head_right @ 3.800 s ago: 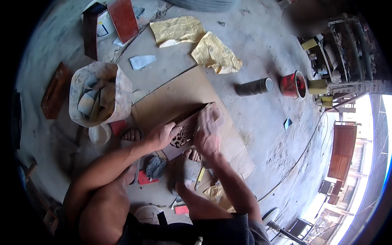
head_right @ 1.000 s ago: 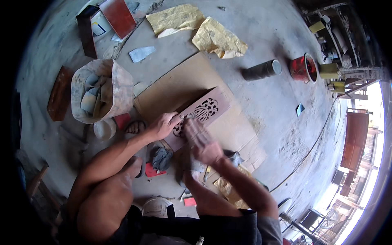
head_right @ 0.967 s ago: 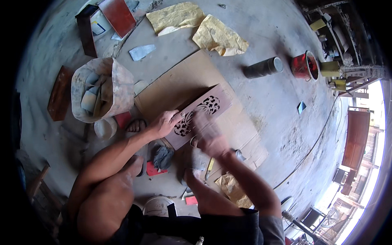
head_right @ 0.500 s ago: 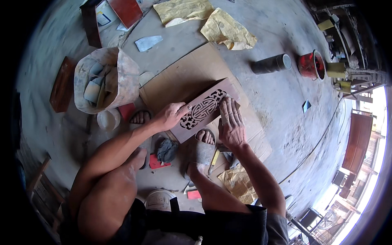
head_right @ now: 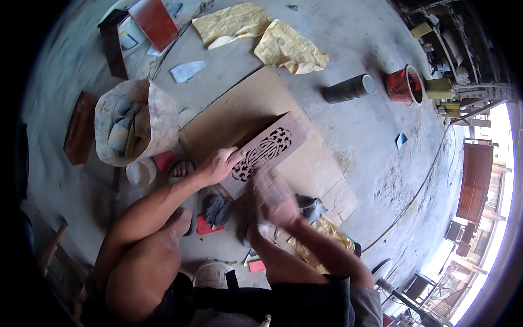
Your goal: The person sits on the floor and sands a rectangular wooden piece with carved patterns using sandpaper. They repeatedly rub the sandpaper over the surface and edges of the wood, occasionally flipping the piece to work on different sides.
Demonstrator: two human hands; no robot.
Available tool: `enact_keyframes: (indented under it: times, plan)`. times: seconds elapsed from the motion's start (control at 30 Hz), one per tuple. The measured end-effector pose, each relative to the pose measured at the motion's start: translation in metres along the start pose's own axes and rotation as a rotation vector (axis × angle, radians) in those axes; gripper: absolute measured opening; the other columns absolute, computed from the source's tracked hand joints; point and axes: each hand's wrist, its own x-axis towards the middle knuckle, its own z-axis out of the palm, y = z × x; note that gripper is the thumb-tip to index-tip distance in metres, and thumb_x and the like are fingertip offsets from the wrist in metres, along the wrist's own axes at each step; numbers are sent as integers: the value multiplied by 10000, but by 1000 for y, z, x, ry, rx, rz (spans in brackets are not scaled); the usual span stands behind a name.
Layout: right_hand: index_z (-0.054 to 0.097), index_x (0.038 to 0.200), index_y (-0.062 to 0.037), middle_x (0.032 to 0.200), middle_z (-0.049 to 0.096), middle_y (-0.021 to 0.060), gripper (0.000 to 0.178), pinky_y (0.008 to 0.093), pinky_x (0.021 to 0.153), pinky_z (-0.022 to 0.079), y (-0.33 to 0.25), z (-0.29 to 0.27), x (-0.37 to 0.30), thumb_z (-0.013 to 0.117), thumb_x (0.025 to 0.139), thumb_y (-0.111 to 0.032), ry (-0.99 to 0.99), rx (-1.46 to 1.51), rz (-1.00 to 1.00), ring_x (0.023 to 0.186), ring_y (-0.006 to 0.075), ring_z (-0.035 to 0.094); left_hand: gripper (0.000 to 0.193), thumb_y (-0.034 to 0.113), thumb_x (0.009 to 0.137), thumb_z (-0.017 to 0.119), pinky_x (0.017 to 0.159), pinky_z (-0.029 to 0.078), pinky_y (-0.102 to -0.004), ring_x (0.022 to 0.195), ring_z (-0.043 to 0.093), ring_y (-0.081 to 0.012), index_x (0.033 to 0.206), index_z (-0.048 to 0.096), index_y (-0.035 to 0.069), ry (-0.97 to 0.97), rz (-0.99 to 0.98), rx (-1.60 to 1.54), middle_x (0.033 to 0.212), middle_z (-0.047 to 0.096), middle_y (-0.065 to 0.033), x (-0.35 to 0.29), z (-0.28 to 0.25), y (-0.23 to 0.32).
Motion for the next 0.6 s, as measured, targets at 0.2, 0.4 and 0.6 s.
enact_keyframes:
  times: [0.2, 0.4, 0.6]
  plan:
    - [442, 1449, 142, 1539, 419, 340, 587, 497, 1259, 268, 53, -32, 38, 511, 877, 29, 239, -136, 263, 1486, 457, 359, 567, 490, 1089, 459, 709, 477, -400, 685, 556, -243, 929, 620, -30, -15, 0, 2, 726, 574, -146, -1, -3, 6]
    - [373, 1514, 118, 1591, 335, 346, 602, 496, 1272, 213, -10, 3, 24, 400, 963, -122, 104, -24, 280, 1520, 463, 289, 533, 459, 1087, 473, 706, 494, -426, 692, 603, -344, 968, 635, -34, 25, -8, 31, 763, 630, -214, -5, -6, -3]
    - [393, 1473, 158, 1579, 342, 353, 561, 493, 1265, 237, 59, -14, 44, 475, 972, -79, 340, -71, 419, 1511, 473, 287, 522, 445, 1087, 471, 709, 484, -442, 700, 559, -398, 946, 609, -38, -25, 31, -1, 763, 608, -231, 3, -2, -4]
